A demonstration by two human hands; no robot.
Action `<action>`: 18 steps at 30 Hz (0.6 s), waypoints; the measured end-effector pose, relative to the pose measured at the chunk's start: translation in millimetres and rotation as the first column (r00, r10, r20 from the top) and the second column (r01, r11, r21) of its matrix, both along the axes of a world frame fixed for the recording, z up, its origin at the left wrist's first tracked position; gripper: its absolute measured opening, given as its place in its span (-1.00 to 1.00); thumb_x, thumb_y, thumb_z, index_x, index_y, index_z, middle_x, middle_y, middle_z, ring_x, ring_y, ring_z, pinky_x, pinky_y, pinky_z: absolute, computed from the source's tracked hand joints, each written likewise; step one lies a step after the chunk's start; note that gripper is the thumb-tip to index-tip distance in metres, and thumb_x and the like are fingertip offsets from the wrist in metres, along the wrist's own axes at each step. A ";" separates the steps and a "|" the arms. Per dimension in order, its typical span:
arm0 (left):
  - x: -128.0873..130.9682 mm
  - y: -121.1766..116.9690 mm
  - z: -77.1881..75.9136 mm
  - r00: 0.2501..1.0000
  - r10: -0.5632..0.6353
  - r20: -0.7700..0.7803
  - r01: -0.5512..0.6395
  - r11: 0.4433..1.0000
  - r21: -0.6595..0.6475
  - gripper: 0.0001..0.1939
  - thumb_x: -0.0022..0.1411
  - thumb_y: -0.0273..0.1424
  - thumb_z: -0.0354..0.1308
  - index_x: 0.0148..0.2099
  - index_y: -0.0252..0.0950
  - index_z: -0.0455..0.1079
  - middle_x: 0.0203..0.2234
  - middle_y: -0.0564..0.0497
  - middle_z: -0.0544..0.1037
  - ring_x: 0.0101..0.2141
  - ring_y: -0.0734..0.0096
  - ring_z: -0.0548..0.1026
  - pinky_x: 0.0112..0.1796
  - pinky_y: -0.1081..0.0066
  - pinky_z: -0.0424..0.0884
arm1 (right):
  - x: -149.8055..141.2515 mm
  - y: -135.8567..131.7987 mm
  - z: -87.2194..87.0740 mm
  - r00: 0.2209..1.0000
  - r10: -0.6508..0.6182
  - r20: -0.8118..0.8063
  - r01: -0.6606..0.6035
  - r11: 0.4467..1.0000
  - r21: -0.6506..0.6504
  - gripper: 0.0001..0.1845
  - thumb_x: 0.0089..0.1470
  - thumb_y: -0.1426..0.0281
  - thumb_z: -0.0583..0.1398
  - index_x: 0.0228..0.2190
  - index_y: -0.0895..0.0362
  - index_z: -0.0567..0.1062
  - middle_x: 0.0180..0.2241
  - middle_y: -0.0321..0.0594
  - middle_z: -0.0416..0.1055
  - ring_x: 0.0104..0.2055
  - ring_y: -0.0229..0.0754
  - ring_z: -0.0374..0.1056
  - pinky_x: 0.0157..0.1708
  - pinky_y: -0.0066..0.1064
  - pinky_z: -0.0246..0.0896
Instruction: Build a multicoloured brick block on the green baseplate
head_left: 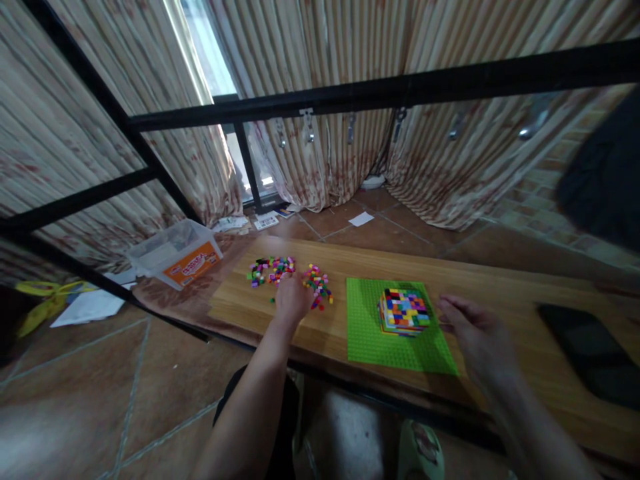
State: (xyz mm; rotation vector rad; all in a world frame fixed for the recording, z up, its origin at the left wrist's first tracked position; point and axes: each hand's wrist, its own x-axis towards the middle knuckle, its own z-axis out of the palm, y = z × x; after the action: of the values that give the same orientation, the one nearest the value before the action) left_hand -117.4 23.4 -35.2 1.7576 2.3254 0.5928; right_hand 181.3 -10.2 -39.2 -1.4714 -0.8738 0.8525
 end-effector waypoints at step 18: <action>-2.7 -22.2 -5.3 0.970 -0.242 -0.007 0.241 0.967 -0.079 -0.84 0.11 -0.36 0.22 -0.24 -0.28 0.53 -0.30 -0.08 0.60 -0.21 0.25 0.52 -0.16 0.34 0.37 | -3.2 13.0 -17.5 0.996 0.040 0.080 -0.041 0.999 0.019 -0.69 -0.23 0.23 0.34 -0.38 0.13 0.61 -0.44 -0.22 0.56 -0.44 -0.20 0.43 -0.43 -0.39 0.38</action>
State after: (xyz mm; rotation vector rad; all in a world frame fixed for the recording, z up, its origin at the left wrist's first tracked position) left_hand -120.1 1.2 -40.5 1.9752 2.0688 0.4423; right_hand 178.1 2.8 -56.7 -1.4823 -0.9722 0.8165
